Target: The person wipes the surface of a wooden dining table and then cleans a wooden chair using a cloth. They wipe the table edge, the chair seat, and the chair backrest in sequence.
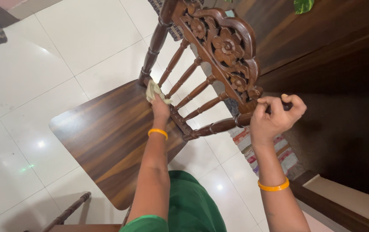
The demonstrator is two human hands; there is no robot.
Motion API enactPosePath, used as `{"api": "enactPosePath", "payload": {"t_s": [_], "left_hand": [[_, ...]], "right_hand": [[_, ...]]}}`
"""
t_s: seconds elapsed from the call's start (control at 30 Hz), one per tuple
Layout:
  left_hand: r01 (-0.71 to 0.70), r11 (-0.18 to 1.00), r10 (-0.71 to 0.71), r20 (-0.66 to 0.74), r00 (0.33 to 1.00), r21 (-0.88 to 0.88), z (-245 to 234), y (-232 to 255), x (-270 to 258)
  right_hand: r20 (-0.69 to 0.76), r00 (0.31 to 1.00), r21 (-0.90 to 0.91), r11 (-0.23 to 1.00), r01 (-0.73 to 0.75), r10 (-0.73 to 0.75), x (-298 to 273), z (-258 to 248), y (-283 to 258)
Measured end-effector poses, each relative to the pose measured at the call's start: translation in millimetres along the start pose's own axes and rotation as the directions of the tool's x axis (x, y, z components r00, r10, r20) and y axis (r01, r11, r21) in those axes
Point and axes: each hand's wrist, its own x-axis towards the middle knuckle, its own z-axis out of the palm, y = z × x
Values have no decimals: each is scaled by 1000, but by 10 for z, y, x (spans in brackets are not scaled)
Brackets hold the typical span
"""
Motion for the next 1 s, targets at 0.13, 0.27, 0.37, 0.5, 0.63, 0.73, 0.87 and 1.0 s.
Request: {"api": "enactPosePath", "payload": {"t_s": [0.13, 0.27, 0.37, 0.5, 0.63, 0.73, 0.87, 1.0], "left_hand": [[8, 1000, -8, 91, 996, -2, 242, -86, -539], [-130, 987, 149, 237, 960, -94, 246, -12, -1287], [-102, 982, 148, 312, 938, -159, 70, 318, -1647], [-250, 945, 275, 101, 956, -211, -537, 1150, -1875], [-598, 738, 418, -484, 769, -313, -1061, 2191, -1315], [-634, 704, 472, -457, 754, -320, -1251, 2902, -793], [-491, 765, 447, -205, 870, -416, -899, 3133, -695], [-666, 682, 610, -267, 746, -304, -453, 2523, -1354]], "right_hand": [[-12, 1000, -10, 1000, 9, -9, 42, 4, -35], [2, 1000, -28, 999, 16, -16, 80, -15, -68], [3, 1000, 8, 1000, 1, -1, 91, -45, -92], [14, 1000, 3, 1000, -12, 12, 125, -27, -111], [44, 999, 15, 1000, -19, 18, 139, -73, -137], [35, 999, 16, 999, -35, 34, 144, -90, -170], [68, 995, 5, 997, -77, 77, 144, -110, -213], [66, 995, 5, 997, -73, 73, 172, -132, -239]]}}
